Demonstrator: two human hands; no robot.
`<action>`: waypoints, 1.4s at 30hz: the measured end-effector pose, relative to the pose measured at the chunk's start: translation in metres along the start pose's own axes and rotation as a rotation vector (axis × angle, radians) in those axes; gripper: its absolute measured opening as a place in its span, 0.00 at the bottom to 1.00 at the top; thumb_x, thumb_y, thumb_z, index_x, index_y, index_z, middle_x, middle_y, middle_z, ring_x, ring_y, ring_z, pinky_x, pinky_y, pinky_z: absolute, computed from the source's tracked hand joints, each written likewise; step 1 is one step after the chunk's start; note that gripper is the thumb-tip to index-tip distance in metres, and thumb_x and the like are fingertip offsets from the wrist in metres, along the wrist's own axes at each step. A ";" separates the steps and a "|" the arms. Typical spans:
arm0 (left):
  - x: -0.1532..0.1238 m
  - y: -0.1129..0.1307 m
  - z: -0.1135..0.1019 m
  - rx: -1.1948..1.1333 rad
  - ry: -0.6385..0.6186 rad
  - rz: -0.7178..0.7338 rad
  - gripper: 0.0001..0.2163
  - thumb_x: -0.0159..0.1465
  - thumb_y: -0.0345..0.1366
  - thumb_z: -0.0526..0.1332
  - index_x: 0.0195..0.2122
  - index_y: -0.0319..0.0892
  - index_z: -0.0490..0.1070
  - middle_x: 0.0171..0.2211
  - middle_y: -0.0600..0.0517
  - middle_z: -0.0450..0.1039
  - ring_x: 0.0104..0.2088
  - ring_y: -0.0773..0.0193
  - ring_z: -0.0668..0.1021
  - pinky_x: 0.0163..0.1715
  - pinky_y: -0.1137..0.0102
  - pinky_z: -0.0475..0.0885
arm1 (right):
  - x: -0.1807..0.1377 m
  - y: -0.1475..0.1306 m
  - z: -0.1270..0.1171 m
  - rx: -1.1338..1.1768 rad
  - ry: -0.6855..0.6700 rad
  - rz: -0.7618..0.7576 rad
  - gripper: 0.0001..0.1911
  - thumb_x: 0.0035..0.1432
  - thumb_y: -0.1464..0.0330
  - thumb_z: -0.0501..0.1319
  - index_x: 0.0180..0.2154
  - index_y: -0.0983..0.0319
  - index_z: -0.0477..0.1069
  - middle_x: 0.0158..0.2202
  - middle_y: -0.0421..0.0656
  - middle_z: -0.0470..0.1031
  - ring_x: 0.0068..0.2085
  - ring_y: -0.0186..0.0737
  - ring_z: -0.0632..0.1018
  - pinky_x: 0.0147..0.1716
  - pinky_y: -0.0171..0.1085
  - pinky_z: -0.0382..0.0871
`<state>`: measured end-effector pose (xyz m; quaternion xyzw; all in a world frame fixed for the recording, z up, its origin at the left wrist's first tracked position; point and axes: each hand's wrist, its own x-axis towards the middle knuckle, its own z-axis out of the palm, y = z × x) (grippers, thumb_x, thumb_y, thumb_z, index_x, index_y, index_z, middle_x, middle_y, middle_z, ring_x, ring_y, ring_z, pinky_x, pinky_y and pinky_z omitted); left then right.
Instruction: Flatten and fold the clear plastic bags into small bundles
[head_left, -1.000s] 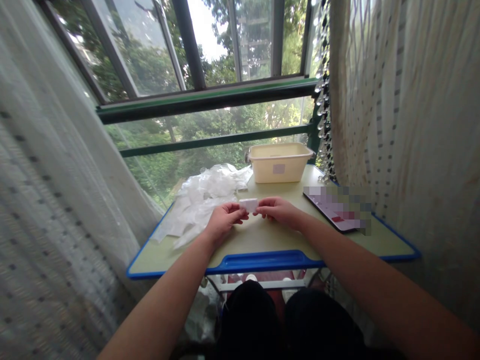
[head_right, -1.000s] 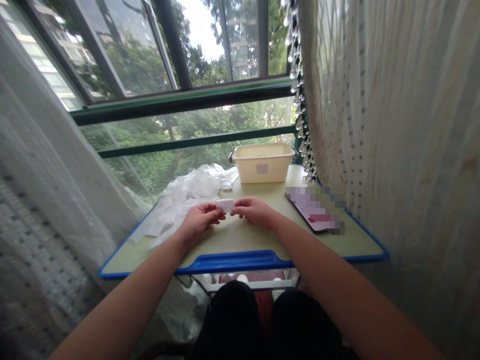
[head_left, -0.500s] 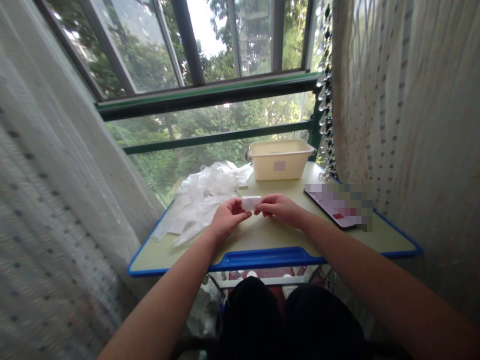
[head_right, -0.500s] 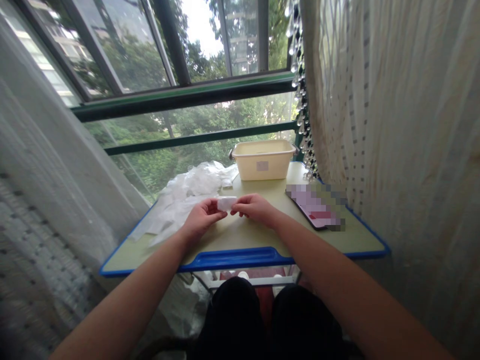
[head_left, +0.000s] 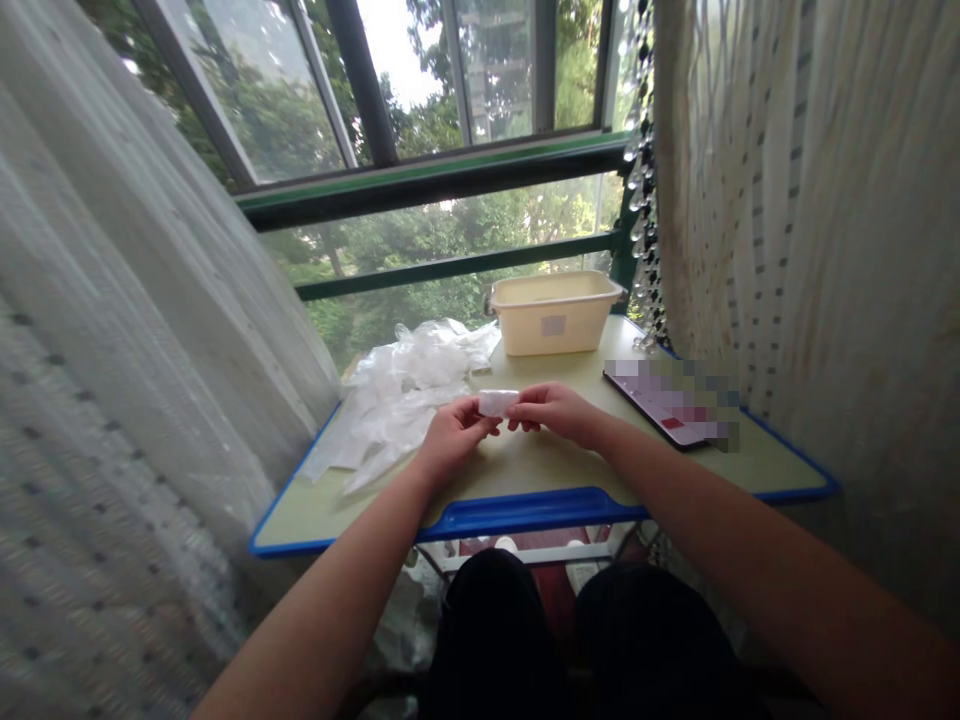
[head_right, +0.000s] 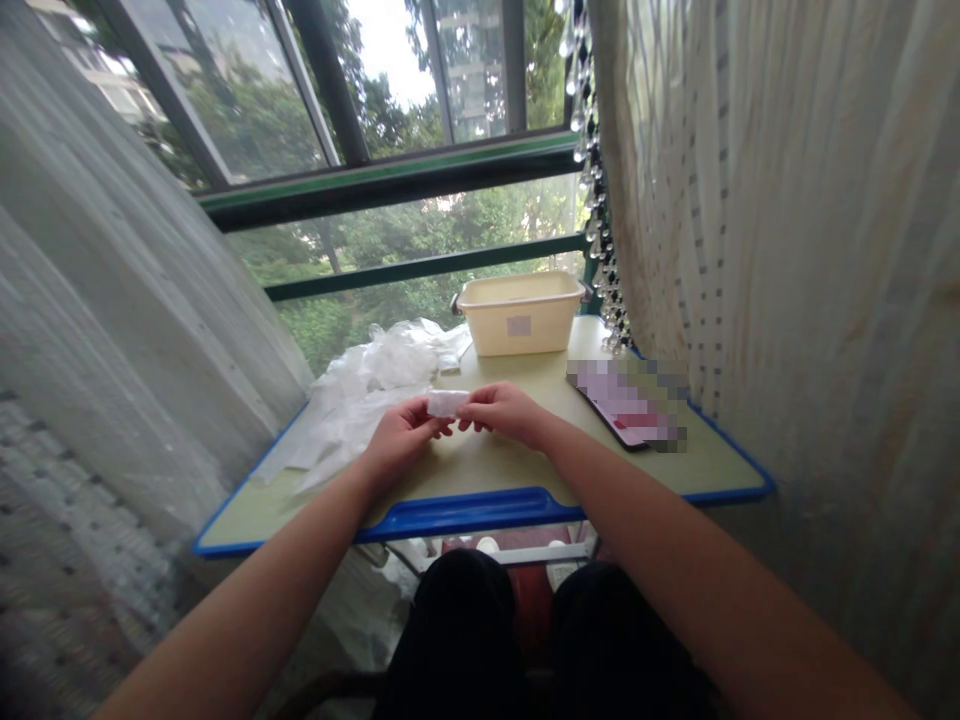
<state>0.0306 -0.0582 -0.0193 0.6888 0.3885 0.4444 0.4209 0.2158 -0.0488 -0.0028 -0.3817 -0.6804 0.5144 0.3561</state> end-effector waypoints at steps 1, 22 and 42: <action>0.000 0.000 0.000 0.011 0.001 0.006 0.12 0.54 0.39 0.62 0.36 0.37 0.72 0.27 0.50 0.74 0.28 0.64 0.76 0.30 0.70 0.69 | 0.000 0.000 0.000 -0.013 -0.006 -0.005 0.11 0.47 0.63 0.61 0.25 0.66 0.73 0.23 0.42 0.74 0.23 0.29 0.66 0.23 0.31 0.58; -0.004 0.008 0.005 0.230 0.020 -0.070 0.10 0.56 0.40 0.60 0.27 0.37 0.74 0.22 0.50 0.74 0.23 0.65 0.75 0.24 0.73 0.68 | 0.001 0.003 0.003 -0.094 0.068 -0.185 0.19 0.48 0.61 0.62 0.41 0.65 0.74 0.29 0.43 0.75 0.29 0.34 0.72 0.30 0.35 0.66; -0.006 0.011 0.003 0.129 -0.088 -0.052 0.12 0.57 0.41 0.61 0.35 0.37 0.74 0.29 0.49 0.76 0.27 0.66 0.76 0.27 0.73 0.69 | -0.002 -0.003 0.000 -0.006 0.056 -0.184 0.20 0.49 0.62 0.62 0.41 0.68 0.74 0.27 0.43 0.74 0.26 0.31 0.69 0.27 0.33 0.65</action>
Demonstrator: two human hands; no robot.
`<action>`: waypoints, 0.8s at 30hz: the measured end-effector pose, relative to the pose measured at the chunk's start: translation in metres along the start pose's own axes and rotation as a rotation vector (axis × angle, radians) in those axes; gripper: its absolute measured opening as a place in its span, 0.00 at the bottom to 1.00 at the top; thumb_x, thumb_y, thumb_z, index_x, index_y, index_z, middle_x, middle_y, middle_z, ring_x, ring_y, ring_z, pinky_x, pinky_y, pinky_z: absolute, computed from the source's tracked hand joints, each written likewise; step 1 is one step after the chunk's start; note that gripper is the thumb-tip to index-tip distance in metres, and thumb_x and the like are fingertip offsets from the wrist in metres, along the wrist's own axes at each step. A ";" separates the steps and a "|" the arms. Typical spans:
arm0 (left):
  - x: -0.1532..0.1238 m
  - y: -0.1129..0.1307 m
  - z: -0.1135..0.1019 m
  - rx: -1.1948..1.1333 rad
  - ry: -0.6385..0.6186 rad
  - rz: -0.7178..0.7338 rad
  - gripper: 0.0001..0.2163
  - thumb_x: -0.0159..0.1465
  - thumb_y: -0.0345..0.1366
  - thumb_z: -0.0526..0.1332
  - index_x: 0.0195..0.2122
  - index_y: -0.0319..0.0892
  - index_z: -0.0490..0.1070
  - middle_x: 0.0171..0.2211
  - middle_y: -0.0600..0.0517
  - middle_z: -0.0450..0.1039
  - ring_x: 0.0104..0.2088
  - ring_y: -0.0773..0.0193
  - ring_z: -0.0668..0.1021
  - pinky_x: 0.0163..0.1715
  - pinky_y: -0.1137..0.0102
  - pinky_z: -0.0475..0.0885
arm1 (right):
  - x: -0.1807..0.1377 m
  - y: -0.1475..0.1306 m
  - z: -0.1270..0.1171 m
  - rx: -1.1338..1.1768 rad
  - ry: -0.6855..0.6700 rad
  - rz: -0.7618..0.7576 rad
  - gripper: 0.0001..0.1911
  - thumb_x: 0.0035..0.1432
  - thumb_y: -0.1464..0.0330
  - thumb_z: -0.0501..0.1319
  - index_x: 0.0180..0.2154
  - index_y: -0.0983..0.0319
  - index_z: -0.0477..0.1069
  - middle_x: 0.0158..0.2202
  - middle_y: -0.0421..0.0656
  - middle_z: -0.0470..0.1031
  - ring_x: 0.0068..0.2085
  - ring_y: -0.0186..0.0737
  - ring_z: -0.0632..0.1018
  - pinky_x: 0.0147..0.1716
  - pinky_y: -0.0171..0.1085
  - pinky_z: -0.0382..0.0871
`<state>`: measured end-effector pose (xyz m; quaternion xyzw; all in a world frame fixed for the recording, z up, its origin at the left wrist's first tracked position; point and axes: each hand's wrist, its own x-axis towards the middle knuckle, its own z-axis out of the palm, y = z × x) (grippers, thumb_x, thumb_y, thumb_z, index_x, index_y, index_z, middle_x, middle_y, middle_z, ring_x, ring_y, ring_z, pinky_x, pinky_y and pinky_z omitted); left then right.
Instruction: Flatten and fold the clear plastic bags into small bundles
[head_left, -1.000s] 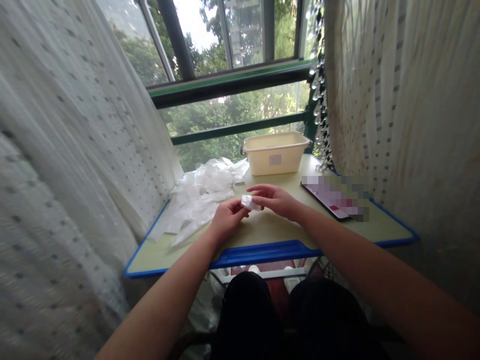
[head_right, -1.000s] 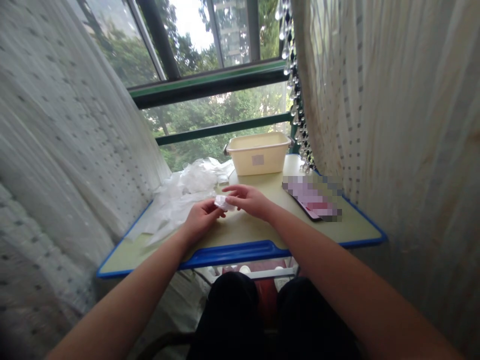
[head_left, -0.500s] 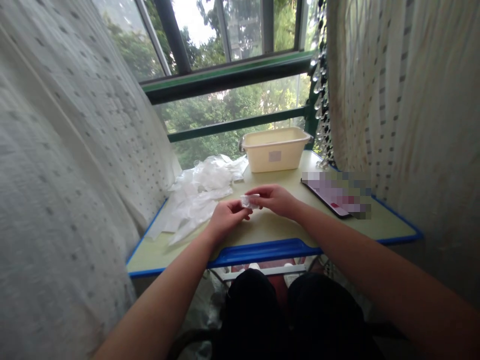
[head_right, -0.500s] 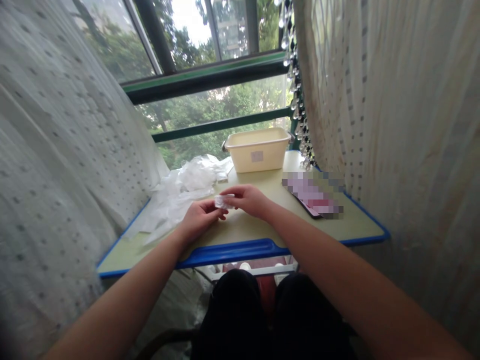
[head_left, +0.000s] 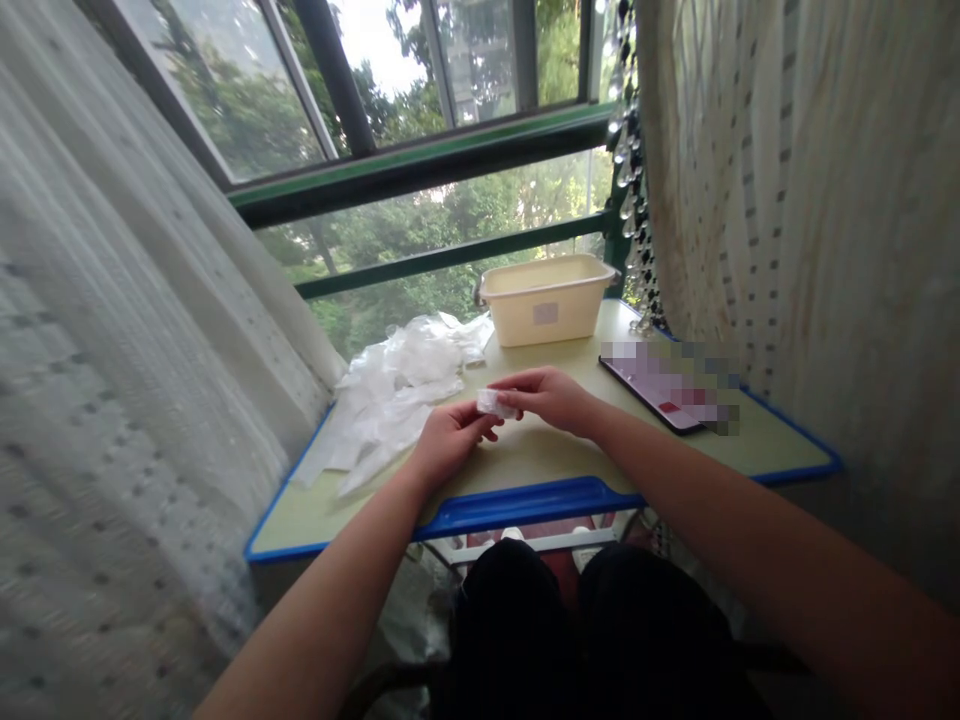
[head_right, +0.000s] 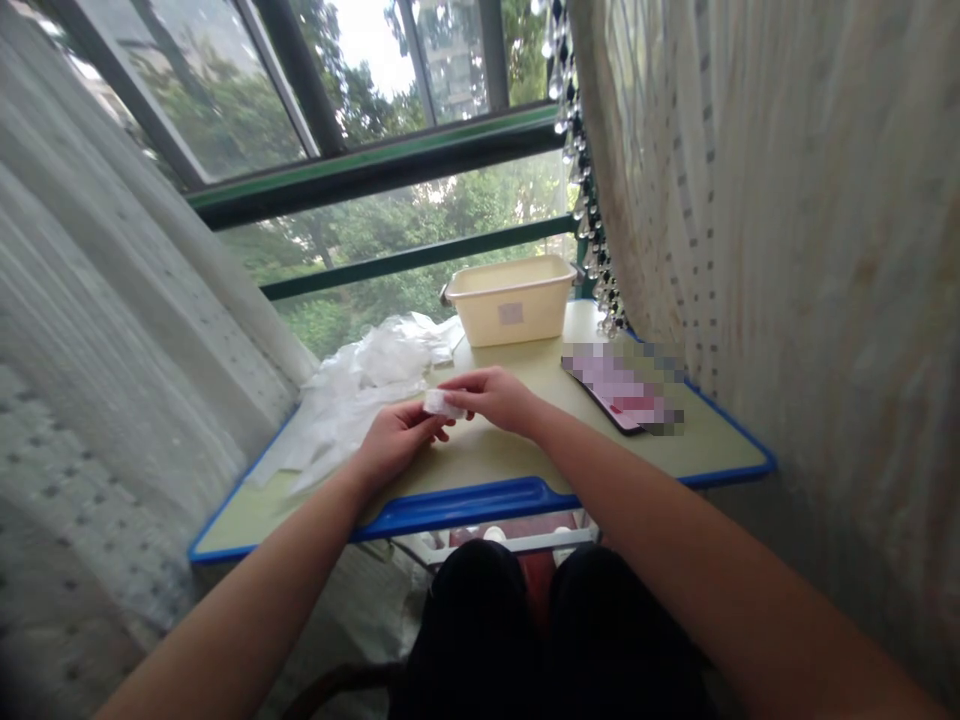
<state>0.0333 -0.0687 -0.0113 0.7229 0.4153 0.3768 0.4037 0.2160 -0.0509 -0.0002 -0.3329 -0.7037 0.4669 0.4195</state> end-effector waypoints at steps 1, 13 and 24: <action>0.000 0.000 0.000 0.003 0.005 -0.005 0.12 0.57 0.41 0.60 0.34 0.37 0.74 0.29 0.49 0.76 0.26 0.66 0.76 0.26 0.74 0.68 | 0.000 0.001 0.000 -0.001 -0.004 0.001 0.20 0.49 0.62 0.62 0.42 0.69 0.74 0.27 0.43 0.74 0.26 0.31 0.69 0.27 0.33 0.65; 0.000 -0.006 0.002 0.196 0.156 -0.003 0.13 0.58 0.43 0.59 0.26 0.37 0.73 0.21 0.51 0.75 0.19 0.69 0.74 0.21 0.76 0.66 | 0.002 0.012 0.004 -0.243 0.019 -0.090 0.22 0.48 0.61 0.62 0.44 0.66 0.72 0.27 0.41 0.72 0.27 0.33 0.70 0.27 0.33 0.63; -0.003 -0.002 0.002 0.010 -0.022 -0.025 0.12 0.56 0.42 0.60 0.29 0.36 0.74 0.26 0.50 0.75 0.25 0.67 0.75 0.27 0.74 0.68 | 0.003 0.018 0.001 -0.240 -0.045 -0.105 0.17 0.49 0.63 0.61 0.41 0.65 0.72 0.30 0.42 0.75 0.31 0.36 0.73 0.31 0.33 0.66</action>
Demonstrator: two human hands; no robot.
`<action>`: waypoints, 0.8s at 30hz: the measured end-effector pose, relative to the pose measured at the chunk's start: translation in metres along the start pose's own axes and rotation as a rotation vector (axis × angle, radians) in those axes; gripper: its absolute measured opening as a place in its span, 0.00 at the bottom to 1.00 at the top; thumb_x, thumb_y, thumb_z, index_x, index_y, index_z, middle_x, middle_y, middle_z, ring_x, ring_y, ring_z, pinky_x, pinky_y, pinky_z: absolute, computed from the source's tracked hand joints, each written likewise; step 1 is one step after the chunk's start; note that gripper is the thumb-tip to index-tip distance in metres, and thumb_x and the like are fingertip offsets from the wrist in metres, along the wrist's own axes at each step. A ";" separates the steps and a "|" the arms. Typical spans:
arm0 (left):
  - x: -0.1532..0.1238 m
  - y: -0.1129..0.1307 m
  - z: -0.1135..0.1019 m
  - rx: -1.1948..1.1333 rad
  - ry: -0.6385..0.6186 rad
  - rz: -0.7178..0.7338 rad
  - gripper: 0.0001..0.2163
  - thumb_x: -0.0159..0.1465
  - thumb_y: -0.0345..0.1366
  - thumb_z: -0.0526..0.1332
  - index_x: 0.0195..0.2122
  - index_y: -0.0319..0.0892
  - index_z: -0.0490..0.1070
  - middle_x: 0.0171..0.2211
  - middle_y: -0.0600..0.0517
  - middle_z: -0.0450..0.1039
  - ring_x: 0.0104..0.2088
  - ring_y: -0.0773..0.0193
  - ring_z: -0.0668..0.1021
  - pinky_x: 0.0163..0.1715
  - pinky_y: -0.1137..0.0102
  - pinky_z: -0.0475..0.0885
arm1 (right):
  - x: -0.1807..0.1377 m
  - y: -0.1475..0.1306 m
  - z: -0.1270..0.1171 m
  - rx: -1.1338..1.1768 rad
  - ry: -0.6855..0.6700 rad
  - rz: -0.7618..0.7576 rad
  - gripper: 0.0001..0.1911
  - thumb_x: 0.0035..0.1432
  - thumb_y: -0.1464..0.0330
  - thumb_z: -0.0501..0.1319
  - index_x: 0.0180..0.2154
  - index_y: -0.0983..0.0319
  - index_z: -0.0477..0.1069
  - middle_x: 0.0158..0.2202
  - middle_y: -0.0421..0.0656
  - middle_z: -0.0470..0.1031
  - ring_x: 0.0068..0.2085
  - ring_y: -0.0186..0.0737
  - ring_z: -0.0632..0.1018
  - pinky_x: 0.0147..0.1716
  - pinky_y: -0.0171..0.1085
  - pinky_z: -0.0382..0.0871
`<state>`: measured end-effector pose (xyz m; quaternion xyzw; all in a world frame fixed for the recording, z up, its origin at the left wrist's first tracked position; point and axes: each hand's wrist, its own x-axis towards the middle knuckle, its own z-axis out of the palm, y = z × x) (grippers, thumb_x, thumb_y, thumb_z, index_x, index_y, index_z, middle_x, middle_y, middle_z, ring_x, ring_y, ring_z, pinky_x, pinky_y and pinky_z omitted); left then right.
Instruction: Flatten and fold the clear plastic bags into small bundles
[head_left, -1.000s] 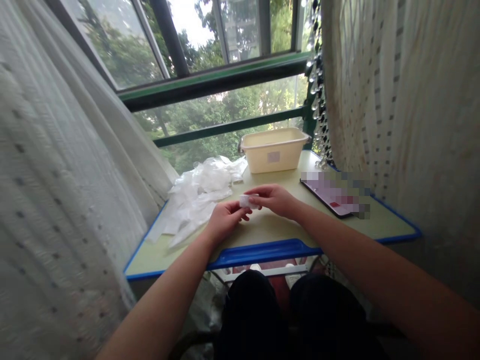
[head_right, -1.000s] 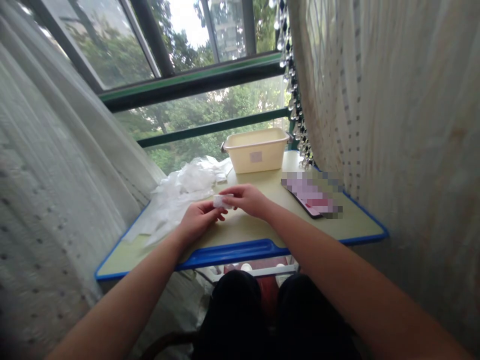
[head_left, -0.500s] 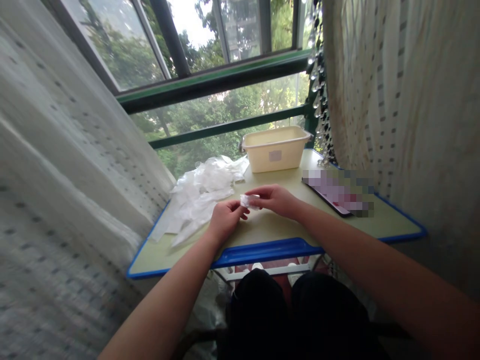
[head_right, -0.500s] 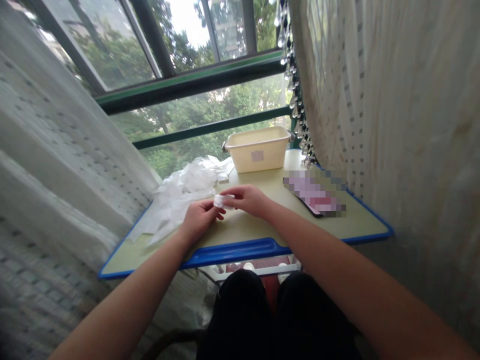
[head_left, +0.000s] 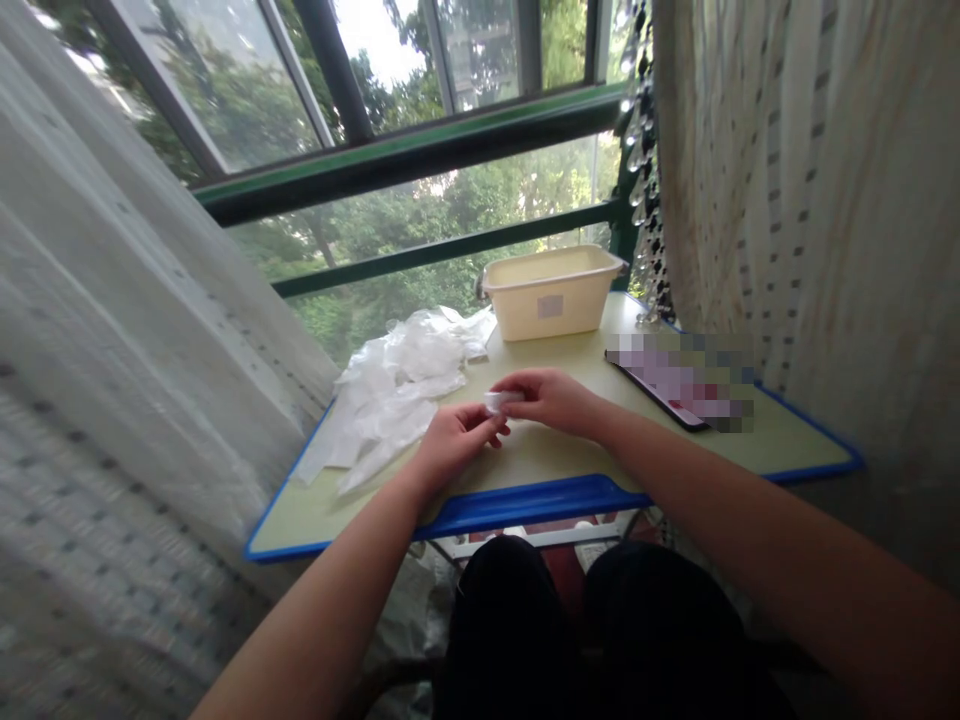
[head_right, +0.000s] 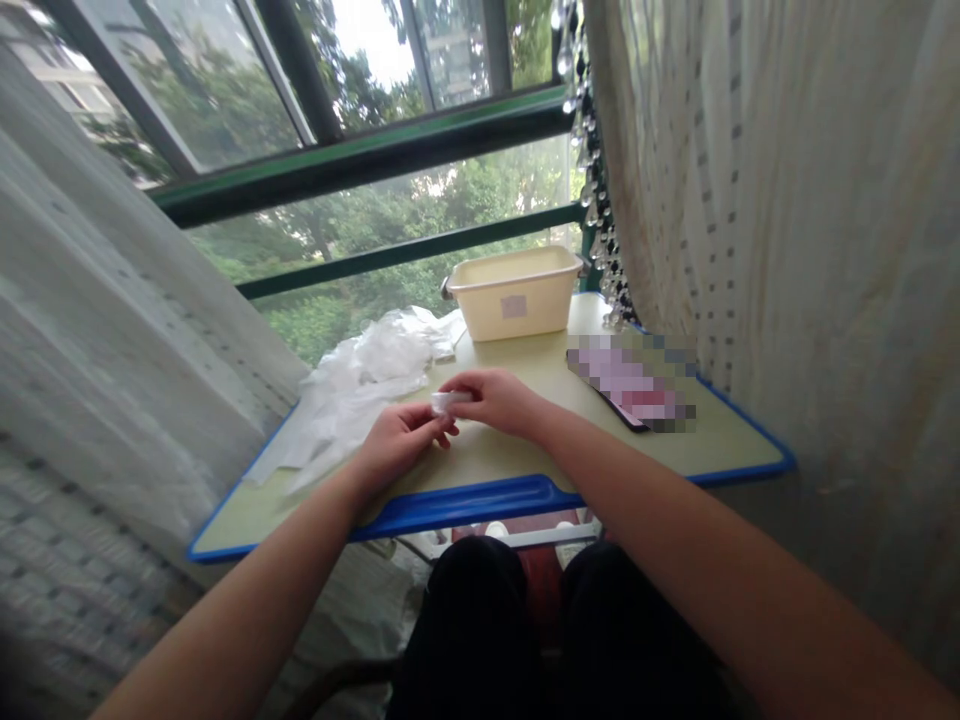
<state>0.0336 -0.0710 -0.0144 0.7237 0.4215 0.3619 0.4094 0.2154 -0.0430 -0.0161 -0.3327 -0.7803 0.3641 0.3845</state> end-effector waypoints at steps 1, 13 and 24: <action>0.000 0.000 0.000 -0.023 -0.011 -0.015 0.12 0.56 0.42 0.61 0.29 0.36 0.74 0.27 0.49 0.75 0.25 0.67 0.75 0.28 0.74 0.69 | 0.000 0.001 0.000 0.004 -0.006 -0.001 0.17 0.49 0.64 0.61 0.41 0.65 0.72 0.30 0.42 0.75 0.31 0.36 0.74 0.31 0.33 0.66; -0.003 0.004 -0.005 -0.138 0.013 -0.082 0.15 0.58 0.45 0.59 0.30 0.36 0.73 0.26 0.49 0.75 0.22 0.68 0.75 0.23 0.75 0.66 | -0.005 -0.019 -0.009 0.240 -0.072 0.165 0.21 0.45 0.65 0.65 0.42 0.68 0.71 0.25 0.40 0.72 0.27 0.33 0.72 0.29 0.34 0.67; -0.010 0.008 -0.012 -0.175 -0.104 -0.122 0.14 0.58 0.44 0.59 0.30 0.36 0.72 0.27 0.48 0.76 0.24 0.68 0.75 0.24 0.75 0.65 | -0.009 -0.026 -0.016 0.365 -0.153 0.310 0.10 0.44 0.67 0.66 0.30 0.68 0.73 0.24 0.41 0.74 0.24 0.30 0.72 0.27 0.32 0.67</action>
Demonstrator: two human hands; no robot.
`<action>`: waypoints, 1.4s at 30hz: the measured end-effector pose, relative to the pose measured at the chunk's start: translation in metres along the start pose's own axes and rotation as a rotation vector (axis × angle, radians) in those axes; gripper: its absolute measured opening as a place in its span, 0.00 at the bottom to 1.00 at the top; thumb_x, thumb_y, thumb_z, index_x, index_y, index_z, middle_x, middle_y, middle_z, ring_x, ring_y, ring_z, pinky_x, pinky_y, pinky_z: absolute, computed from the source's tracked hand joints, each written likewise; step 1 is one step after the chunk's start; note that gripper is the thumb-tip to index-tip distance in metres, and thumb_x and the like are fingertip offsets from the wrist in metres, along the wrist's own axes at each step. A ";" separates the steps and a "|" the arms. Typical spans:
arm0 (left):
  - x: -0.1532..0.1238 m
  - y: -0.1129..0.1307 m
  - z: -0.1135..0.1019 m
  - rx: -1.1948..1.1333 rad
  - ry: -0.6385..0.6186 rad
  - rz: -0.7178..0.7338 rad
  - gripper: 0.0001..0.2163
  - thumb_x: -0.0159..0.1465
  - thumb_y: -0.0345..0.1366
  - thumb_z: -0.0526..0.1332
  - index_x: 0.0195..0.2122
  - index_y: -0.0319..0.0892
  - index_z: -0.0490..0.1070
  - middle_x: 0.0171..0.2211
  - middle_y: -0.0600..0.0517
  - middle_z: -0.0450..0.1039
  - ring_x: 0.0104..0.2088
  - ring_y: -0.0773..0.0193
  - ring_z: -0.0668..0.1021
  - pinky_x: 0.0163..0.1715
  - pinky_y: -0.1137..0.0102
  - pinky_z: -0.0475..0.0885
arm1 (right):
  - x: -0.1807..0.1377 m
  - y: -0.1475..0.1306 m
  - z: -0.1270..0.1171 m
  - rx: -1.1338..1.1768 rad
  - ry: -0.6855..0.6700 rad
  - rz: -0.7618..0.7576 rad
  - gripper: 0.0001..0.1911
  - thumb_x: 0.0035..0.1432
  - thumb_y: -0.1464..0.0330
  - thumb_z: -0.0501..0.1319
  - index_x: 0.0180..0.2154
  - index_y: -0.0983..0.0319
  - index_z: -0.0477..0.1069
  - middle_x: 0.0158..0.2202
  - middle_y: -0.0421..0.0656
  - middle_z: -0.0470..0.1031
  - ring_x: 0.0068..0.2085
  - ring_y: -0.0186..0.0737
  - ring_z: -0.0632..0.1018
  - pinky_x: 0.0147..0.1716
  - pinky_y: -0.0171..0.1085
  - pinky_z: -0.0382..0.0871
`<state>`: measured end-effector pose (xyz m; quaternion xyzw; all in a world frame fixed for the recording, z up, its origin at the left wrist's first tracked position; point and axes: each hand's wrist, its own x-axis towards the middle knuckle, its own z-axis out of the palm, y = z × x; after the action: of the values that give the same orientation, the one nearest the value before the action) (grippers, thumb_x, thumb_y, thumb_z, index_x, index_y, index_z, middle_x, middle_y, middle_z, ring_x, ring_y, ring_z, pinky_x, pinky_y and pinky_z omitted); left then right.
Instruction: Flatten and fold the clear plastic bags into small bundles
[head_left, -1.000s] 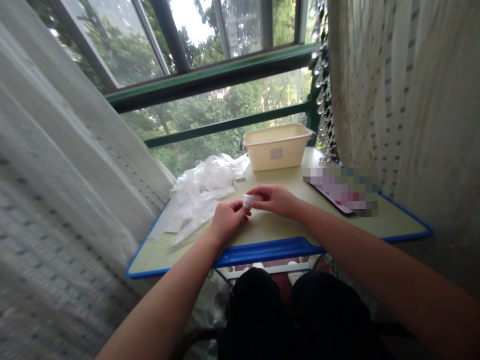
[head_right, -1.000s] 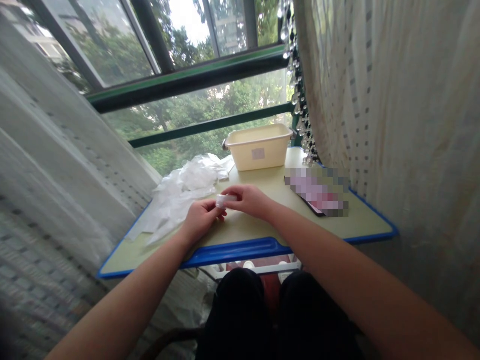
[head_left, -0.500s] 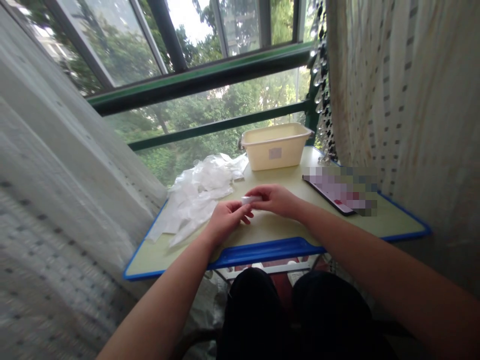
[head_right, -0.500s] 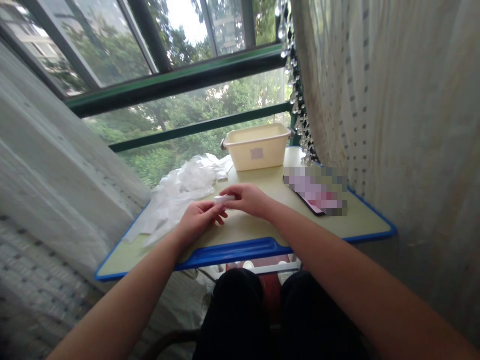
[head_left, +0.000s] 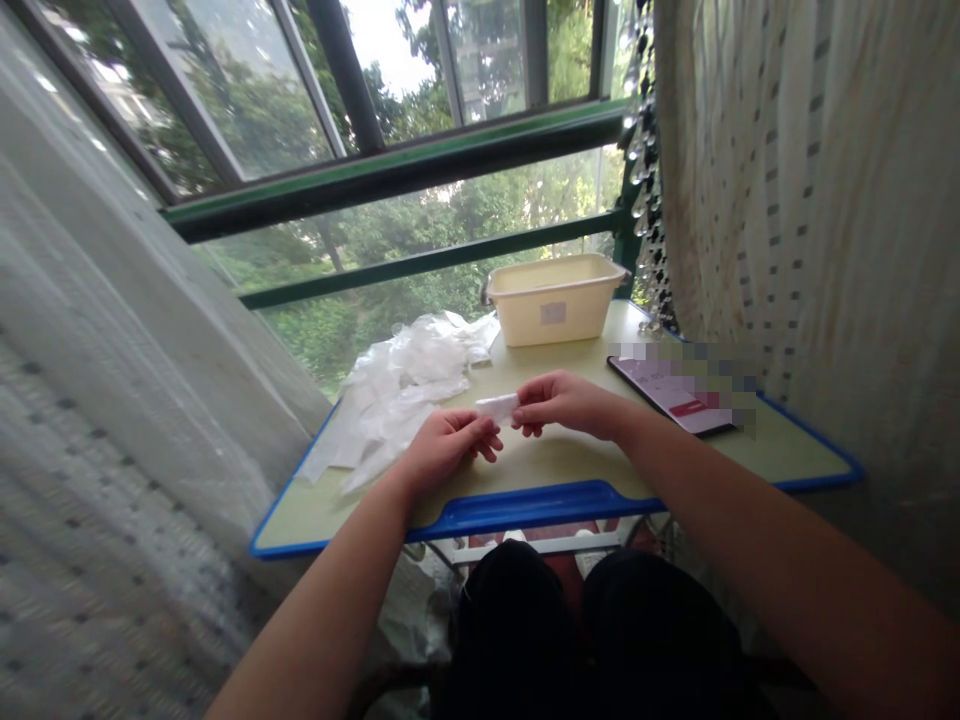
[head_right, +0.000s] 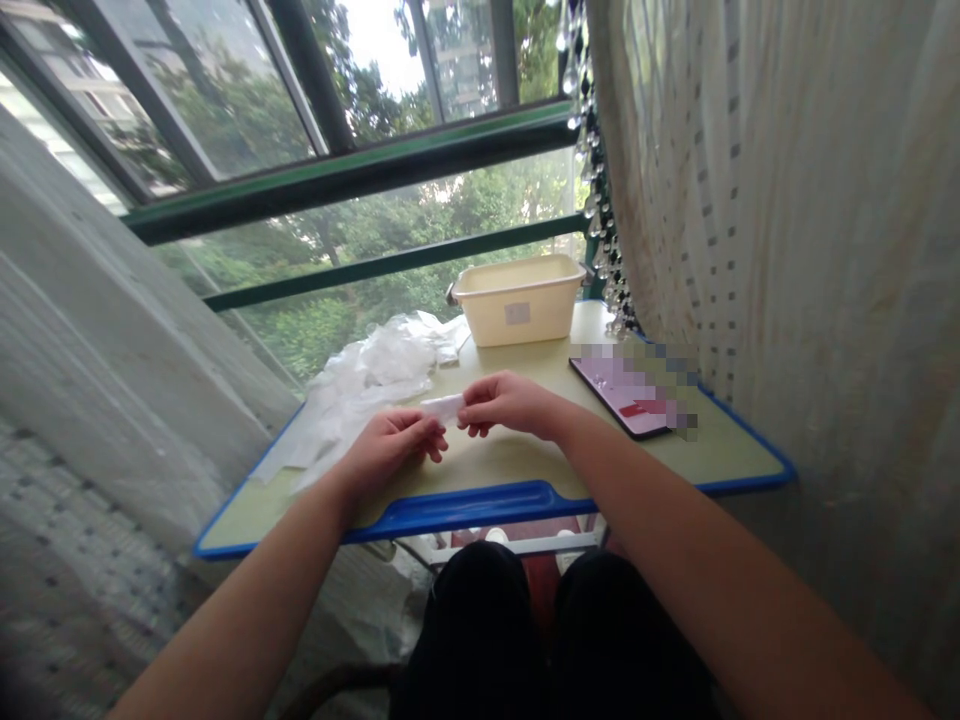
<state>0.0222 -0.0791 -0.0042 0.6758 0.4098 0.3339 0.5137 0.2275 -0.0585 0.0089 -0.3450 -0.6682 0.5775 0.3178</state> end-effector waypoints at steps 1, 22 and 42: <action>-0.001 0.000 0.000 0.005 -0.016 0.000 0.14 0.58 0.44 0.59 0.30 0.36 0.73 0.27 0.48 0.76 0.24 0.69 0.75 0.24 0.75 0.65 | 0.000 0.000 -0.001 0.006 -0.010 0.012 0.11 0.44 0.67 0.66 0.29 0.67 0.73 0.24 0.41 0.74 0.24 0.30 0.72 0.27 0.33 0.67; 0.006 -0.014 0.003 0.315 0.196 0.104 0.16 0.55 0.46 0.59 0.30 0.37 0.75 0.19 0.53 0.70 0.17 0.72 0.66 0.18 0.77 0.60 | 0.006 0.017 -0.002 -0.116 -0.014 0.071 0.10 0.43 0.65 0.65 0.28 0.65 0.75 0.22 0.40 0.74 0.25 0.32 0.73 0.27 0.32 0.66; 0.003 -0.009 0.003 0.058 0.131 -0.030 0.16 0.52 0.46 0.63 0.32 0.35 0.74 0.25 0.47 0.75 0.17 0.73 0.69 0.15 0.78 0.62 | 0.007 0.014 -0.002 -0.042 -0.001 0.070 0.13 0.44 0.61 0.66 0.27 0.66 0.74 0.23 0.42 0.75 0.25 0.31 0.73 0.28 0.33 0.68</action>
<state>0.0239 -0.0769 -0.0132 0.6611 0.4621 0.3575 0.4708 0.2269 -0.0500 -0.0049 -0.3746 -0.6679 0.5743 0.2896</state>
